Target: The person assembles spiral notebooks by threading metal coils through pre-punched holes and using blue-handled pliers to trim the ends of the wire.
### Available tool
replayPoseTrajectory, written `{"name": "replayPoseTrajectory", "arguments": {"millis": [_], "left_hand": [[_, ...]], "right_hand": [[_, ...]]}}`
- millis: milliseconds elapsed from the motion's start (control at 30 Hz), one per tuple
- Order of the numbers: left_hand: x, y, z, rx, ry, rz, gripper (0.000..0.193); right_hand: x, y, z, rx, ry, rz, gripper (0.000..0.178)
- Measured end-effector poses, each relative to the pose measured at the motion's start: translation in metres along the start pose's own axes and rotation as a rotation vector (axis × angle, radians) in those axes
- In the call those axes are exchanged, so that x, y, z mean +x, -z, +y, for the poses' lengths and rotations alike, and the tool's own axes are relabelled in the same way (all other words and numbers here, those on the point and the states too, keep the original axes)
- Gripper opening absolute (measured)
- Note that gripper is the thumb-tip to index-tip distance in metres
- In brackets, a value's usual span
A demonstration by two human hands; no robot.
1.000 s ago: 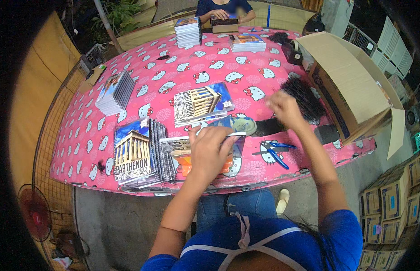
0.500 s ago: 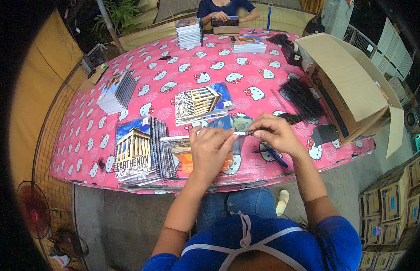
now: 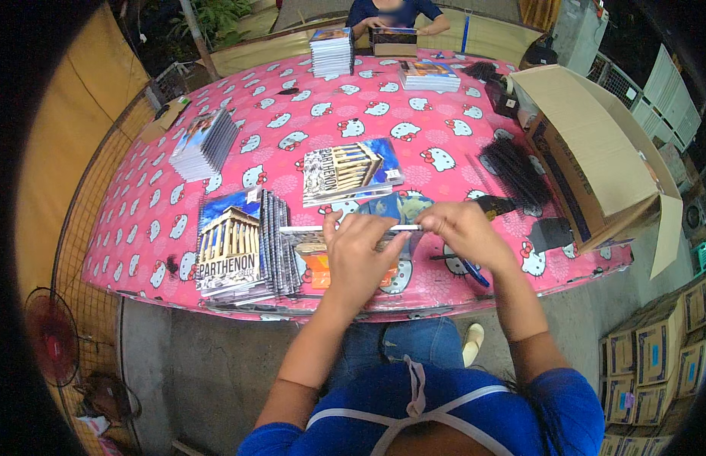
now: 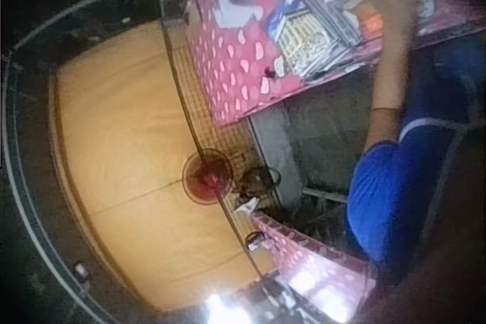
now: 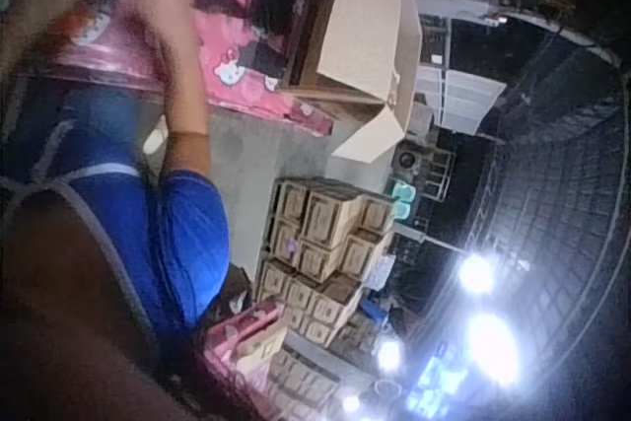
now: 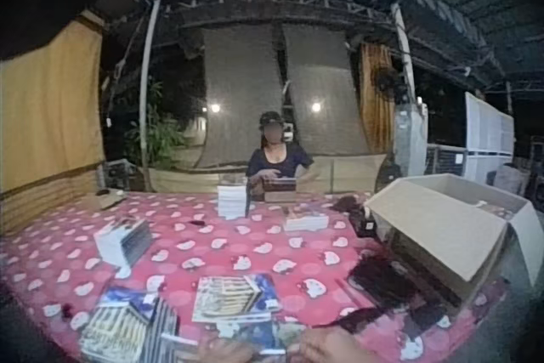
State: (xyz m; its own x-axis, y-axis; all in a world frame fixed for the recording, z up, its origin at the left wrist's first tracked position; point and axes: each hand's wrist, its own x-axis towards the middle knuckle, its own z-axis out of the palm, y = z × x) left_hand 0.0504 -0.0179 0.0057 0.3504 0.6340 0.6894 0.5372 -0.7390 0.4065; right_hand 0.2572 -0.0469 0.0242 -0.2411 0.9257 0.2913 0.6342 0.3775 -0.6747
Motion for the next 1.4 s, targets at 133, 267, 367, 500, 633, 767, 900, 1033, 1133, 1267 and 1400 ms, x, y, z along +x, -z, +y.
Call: {"name": "replayPoseTrajectory", "arguments": {"millis": [133,267,367,500,633,767,900,1033,1133,1267,1400], "left_hand": [[-0.002,0.0,0.001,-0.02,-0.018,-0.001,0.025],[-0.001,-0.003,0.004,-0.042,0.006,0.046,0.028],[-0.001,0.001,0.0,-0.045,-0.002,0.061,0.029],[-0.002,-0.002,-0.004,-0.053,-0.012,0.059,0.03],[-0.002,0.0,-0.003,-0.062,-0.005,0.052,0.032],[0.003,0.0,-0.005,-0.119,0.081,0.021,0.044],[0.001,0.024,0.001,0.177,0.117,-0.005,0.047],[-0.006,0.032,-0.03,0.236,0.143,0.066,0.039],[-0.006,0.033,-0.035,0.122,0.149,0.073,0.033],[-0.007,0.032,-0.036,0.079,0.181,0.037,0.034],[-0.007,0.034,-0.042,0.05,0.219,0.048,0.034]], "right_hand": [[0.042,-0.007,0.059,-0.275,0.114,-0.045,0.028],[0.049,-0.032,0.085,-0.671,0.077,-0.298,0.025],[0.052,-0.018,0.064,-0.557,-0.106,-0.157,0.036],[0.027,0.004,0.095,0.918,0.187,0.071,0.037],[0.033,0.014,0.09,0.141,0.008,-0.068,0.053],[0.028,0.008,0.091,0.675,0.017,-0.036,0.059],[0.045,0.007,0.073,0.266,-0.175,-0.026,0.062],[0.046,-0.007,0.061,0.483,-0.045,-0.012,0.063],[0.055,-0.005,0.037,0.4,-0.144,0.027,0.06],[0.061,-0.012,0.046,0.259,-0.001,-0.179,0.061],[0.059,-0.022,0.039,0.806,-0.063,-0.063,0.047]]}}
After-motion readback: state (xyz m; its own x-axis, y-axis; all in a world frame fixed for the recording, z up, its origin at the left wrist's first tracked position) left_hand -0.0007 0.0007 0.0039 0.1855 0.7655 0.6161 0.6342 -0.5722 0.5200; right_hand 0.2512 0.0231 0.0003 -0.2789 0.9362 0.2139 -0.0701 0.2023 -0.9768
